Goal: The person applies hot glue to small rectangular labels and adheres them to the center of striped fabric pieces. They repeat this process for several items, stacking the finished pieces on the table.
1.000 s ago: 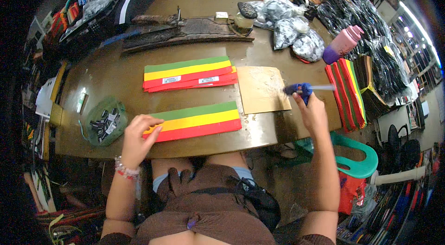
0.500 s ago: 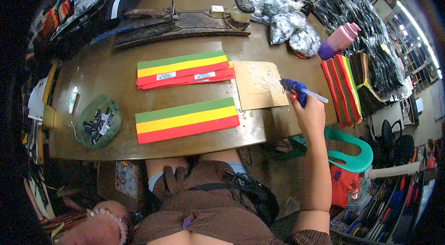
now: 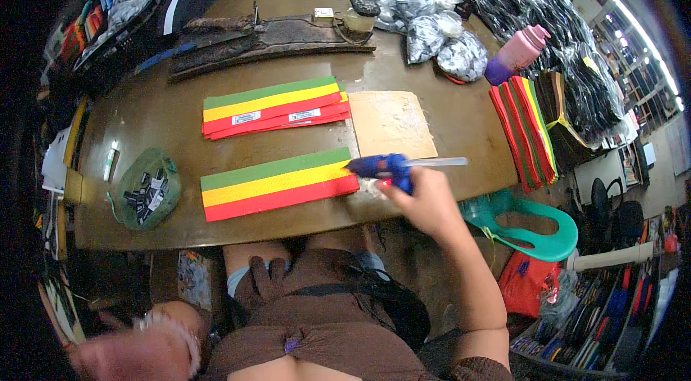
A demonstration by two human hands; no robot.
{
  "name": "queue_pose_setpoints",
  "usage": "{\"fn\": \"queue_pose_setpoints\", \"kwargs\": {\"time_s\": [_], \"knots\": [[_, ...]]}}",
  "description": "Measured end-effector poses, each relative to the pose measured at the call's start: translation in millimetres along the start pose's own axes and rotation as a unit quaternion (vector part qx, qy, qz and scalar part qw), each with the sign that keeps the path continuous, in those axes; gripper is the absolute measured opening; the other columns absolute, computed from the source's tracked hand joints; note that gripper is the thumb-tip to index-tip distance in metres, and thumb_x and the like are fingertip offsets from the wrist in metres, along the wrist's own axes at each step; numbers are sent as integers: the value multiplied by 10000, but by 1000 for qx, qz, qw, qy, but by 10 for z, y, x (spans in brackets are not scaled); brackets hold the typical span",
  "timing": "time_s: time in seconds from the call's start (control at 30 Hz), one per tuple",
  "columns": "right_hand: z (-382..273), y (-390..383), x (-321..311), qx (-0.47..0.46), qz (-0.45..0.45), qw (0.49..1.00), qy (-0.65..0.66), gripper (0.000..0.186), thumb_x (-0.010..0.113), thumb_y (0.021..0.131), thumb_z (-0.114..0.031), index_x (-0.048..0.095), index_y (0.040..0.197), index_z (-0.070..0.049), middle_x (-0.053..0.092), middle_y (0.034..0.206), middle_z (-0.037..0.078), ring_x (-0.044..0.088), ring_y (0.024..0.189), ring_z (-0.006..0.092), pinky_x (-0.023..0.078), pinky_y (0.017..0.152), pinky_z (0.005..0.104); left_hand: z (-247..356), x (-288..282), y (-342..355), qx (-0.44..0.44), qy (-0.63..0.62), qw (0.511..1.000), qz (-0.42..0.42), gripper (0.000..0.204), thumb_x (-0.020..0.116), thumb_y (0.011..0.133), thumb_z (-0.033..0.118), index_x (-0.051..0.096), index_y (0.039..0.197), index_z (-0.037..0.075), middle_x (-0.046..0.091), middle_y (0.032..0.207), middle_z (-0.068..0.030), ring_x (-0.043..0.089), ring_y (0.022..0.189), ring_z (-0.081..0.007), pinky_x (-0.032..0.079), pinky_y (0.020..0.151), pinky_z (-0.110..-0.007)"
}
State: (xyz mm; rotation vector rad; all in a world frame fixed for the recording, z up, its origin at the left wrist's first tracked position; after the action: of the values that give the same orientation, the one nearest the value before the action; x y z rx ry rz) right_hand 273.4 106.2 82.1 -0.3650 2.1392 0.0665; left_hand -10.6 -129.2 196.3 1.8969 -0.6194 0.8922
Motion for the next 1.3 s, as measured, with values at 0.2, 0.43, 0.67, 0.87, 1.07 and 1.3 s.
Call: {"fn": "queue_pose_setpoints", "kwargs": {"time_s": [0.2, 0.43, 0.67, 0.87, 1.07, 1.3], "knots": [[-459, 23, 287, -130, -40, 991, -4, 370, 792, 756, -285, 681, 956, 6, 675, 817, 154, 653, 750, 250, 500, 694, 348, -836, -1015, -1139, -350, 398, 536, -657, 201, 743, 787, 165, 697, 975, 114, 612, 980, -52, 546, 992, -262, 442, 887, -382], [-547, 33, 402, -128, -8, 984, -121, 422, 795, 723, -418, 691, 897, -47, 578, 796, 124, 622, 725, 318, 493, 667, 409, -638, -1702, -1546, -402, 417, 466, -670, 202, 752, 773, 179, 702, 951, 98, 619, 982, -48, 558, 956, -251, 444, 858, -370], [-660, 0, 300, -106, 8, 966, -234, 526, 743, 726, -554, 702, 803, -35, 570, 856, 148, 657, 718, 328, 538, 654, 441, -655, -1686, -1536, -394, 424, 469, -667, 176, 736, 786, 203, 695, 939, 125, 614, 991, -24, 554, 961, -243, 445, 853, -380], [-534, -23, 47, -83, -35, 973, -213, 376, 753, 770, -350, 678, 922, -14, 668, 869, 155, 671, 781, 295, 527, 709, 389, -688, -1641, -1432, -385, 387, 455, -703, 220, 717, 815, 227, 691, 1000, 111, 626, 1031, -60, 565, 1012, -265, 451, 880, -394], [915, 396, 5, 36, 319, 918, 232, 353, 710, 898, -292, 660, 1059, 18, 643, 895, 7, 554, 787, 83, 462, 720, 270, -1037, -2222, 59, -313, 657, 433, -532, 142, 630, 902, 138, 699, 961, 29, 687, 913, -131, 660, 813, -244, 514, 713, -335], [1398, 147, 303, 69, 363, 928, -47, 513, 674, 902, -373, 562, 1277, -41, 570, 1123, 156, 571, 1016, 279, 461, 868, 381, -1282, -2769, 455, -360, 681, 302, -561, 162, 654, 851, 150, 698, 911, 6, 672, 903, -192, 645, 851, -356, 508, 768, -408]]}}
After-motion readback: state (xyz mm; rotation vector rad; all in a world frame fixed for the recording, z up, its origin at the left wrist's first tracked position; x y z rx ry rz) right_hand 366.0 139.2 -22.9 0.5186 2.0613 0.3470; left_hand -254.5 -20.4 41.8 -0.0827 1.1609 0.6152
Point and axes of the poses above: each hand's wrist, its own y-axis towards the middle knuckle, its own x-axis out of the palm, z = x × y, the point moved 3 cm from there along y, towards the middle knuckle
